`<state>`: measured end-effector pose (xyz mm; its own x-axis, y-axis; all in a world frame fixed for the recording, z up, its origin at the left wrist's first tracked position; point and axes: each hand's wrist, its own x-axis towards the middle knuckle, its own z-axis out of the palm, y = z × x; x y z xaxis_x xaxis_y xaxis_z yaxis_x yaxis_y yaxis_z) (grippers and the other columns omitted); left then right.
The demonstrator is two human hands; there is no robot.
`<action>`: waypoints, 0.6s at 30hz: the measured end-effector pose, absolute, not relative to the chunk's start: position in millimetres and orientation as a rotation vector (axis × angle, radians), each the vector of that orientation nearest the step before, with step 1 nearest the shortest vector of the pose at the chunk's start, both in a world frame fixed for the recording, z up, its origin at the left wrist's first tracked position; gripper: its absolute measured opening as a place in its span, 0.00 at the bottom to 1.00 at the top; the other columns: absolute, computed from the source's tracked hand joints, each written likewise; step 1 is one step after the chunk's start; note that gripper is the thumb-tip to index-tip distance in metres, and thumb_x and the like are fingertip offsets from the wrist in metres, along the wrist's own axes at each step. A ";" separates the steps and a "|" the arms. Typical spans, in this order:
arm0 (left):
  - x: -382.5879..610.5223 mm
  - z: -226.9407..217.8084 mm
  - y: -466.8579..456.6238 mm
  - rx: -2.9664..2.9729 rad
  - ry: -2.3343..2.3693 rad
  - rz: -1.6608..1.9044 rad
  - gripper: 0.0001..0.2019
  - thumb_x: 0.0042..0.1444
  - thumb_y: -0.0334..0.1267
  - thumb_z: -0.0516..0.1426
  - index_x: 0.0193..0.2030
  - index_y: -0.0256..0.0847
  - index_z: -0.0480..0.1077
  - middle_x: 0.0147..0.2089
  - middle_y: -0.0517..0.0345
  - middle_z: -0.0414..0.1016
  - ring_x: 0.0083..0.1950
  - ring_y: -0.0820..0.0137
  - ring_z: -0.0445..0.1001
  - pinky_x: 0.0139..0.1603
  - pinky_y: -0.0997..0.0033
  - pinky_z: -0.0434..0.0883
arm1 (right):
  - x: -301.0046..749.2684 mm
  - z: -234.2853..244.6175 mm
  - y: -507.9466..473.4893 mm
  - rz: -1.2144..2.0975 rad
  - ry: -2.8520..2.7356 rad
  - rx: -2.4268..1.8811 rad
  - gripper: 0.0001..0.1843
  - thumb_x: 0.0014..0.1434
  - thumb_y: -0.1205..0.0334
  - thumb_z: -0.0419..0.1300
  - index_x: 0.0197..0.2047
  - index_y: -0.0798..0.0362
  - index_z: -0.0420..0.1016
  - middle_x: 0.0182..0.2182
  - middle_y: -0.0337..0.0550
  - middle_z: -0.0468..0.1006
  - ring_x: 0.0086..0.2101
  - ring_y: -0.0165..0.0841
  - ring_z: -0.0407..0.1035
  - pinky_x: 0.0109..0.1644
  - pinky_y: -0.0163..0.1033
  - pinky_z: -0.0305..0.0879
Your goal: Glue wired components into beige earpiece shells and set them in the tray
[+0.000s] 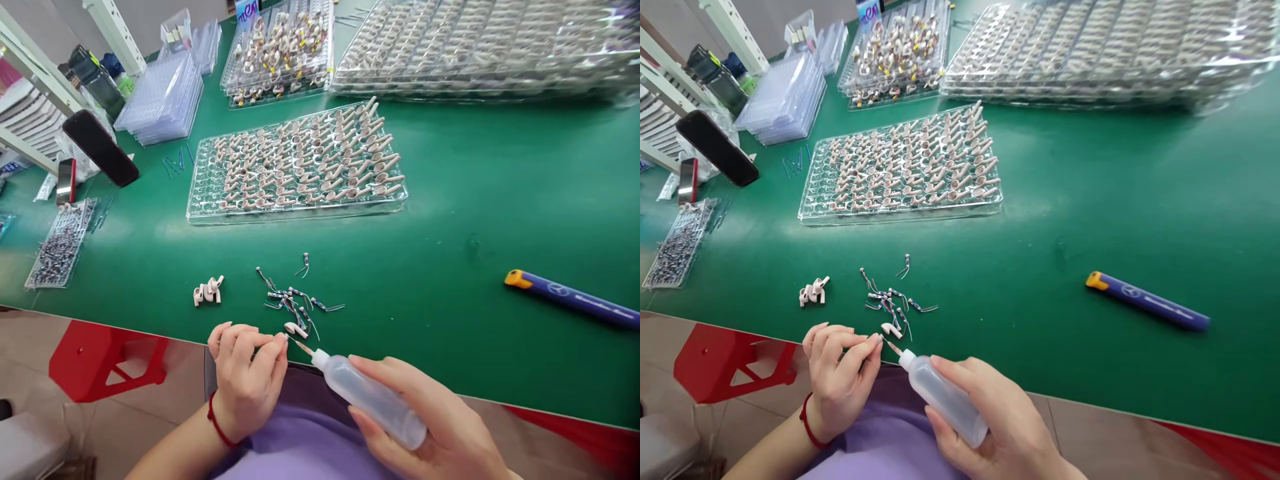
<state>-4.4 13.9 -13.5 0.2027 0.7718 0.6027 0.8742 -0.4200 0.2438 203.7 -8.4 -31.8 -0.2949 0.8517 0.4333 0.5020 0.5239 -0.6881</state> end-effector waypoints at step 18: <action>-4.9 -13.2 14.0 -2.332 -1.608 -1.010 0.07 0.51 0.26 0.64 0.32 0.43 0.74 0.28 0.62 0.75 0.36 0.68 0.72 0.48 0.61 0.64 | 205.0 -38.6 -11.3 0.577 -1.936 -1.088 0.18 0.63 0.66 0.56 0.56 0.55 0.65 0.35 0.49 0.77 0.31 0.35 0.73 0.31 0.37 0.68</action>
